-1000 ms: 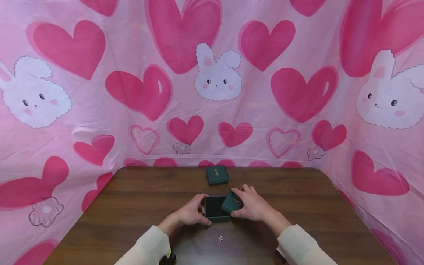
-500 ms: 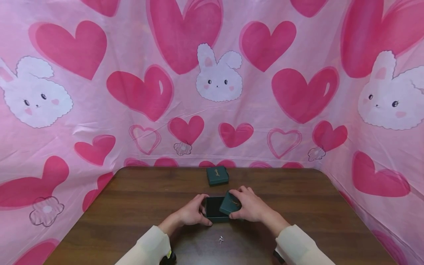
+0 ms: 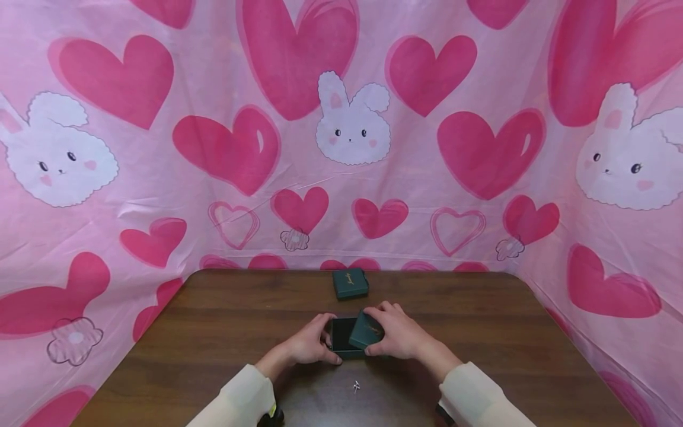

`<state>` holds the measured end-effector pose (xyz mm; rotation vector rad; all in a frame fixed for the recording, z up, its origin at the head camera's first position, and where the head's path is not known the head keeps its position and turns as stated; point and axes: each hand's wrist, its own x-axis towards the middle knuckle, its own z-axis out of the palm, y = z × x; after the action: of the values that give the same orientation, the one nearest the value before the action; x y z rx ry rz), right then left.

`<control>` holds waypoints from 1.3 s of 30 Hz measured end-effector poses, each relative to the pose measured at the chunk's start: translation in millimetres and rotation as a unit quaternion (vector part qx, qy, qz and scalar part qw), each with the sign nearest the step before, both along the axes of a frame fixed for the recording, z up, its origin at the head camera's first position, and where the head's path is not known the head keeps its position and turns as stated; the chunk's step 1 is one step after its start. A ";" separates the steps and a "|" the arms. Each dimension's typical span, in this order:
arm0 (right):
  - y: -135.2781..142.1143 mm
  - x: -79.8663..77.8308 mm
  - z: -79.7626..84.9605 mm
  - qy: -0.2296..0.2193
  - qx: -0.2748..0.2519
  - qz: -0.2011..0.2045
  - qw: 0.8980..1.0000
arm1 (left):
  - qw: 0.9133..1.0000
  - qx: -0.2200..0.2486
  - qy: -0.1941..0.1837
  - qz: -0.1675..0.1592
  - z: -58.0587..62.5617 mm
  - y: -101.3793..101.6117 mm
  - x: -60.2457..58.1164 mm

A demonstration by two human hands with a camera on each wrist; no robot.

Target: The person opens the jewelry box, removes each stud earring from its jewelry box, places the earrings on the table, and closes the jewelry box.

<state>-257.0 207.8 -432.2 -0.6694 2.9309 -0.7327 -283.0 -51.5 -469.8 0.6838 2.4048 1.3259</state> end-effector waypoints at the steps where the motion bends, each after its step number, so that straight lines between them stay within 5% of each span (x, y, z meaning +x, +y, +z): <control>1: -0.6 -0.3 -0.4 -0.003 -0.001 0.000 1.000 | 1.000 -0.001 -0.002 -0.001 -0.7 -0.3 -0.5; 39: -14.5 -11.4 4.0 -0.029 0.002 0.041 0.999 | 1.000 -0.011 -0.008 0.004 0.6 1.7 -0.4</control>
<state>-268.4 193.3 -428.3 -0.7500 2.8342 -0.7244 -283.4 -49.8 -469.2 0.6572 2.4084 1.3007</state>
